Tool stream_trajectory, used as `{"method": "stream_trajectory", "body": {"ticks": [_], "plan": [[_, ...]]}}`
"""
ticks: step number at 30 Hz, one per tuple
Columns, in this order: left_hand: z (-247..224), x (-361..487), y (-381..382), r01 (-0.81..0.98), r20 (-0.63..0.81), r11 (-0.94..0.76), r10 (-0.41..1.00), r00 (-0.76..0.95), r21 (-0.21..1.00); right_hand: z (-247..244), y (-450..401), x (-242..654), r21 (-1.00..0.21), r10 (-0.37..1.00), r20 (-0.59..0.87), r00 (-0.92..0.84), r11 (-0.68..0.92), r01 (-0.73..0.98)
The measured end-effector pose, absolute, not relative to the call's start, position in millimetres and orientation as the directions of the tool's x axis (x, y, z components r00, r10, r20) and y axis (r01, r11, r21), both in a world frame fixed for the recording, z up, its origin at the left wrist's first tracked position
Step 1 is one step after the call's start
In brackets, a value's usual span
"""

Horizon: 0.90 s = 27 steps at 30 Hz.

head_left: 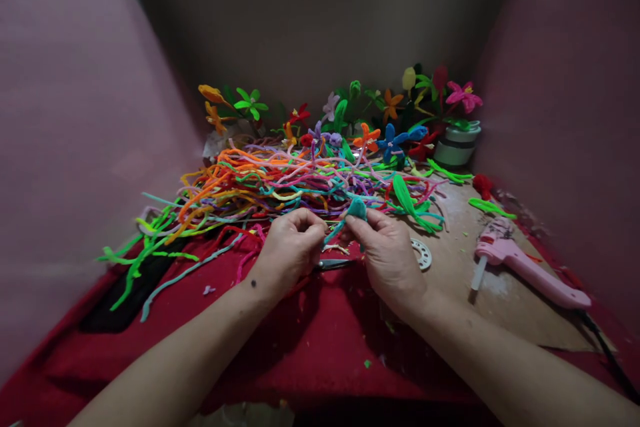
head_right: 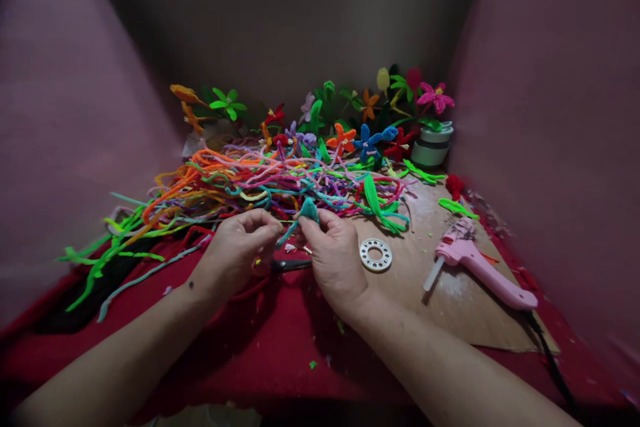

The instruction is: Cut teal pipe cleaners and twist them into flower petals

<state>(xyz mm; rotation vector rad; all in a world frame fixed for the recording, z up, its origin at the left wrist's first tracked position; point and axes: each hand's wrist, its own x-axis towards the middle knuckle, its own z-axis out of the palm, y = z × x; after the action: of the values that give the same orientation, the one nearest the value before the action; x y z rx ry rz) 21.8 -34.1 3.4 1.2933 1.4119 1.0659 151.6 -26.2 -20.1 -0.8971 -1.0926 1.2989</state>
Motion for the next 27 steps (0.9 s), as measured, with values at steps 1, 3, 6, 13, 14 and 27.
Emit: {"method": "stream_trajectory", "body": {"ticks": [1,3,6,13,14,27], "plan": [[4.0,20.0,-33.6,0.192,-0.070,0.072,0.997,-0.015,0.979,-18.8,-25.5,152.6,-0.954,0.993,0.111,-0.039,0.096,-0.284],[7.2,15.2,-33.1,0.236,-0.041,0.032,0.999,0.031,0.971,-17.2,-24.0,153.8,-0.951,0.994,0.104,-0.035,0.089,-0.295],[14.3,4.1,-34.6,0.440,0.016,-0.062,0.994,0.106,0.896,-17.5,-22.0,153.9,-0.946,0.995,0.089,-0.043,0.071,-0.315],[1.3,-31.0,-47.5,0.876,-0.040,-0.455,0.884,0.466,0.160,-23.6,-18.4,152.6,-0.919,0.998,0.005,-0.070,-0.023,-0.393],[-2.7,-34.5,-48.5,0.875,-0.048,-0.470,0.877,0.478,0.116,-24.1,-18.0,152.7,-0.919,0.997,-0.003,-0.073,-0.032,-0.394],[-16.5,-51.2,-47.1,0.852,0.006,-0.521,0.853,0.521,0.061,-18.4,-9.6,160.1,-0.905,0.999,0.052,0.004,0.049,-0.422]]}}
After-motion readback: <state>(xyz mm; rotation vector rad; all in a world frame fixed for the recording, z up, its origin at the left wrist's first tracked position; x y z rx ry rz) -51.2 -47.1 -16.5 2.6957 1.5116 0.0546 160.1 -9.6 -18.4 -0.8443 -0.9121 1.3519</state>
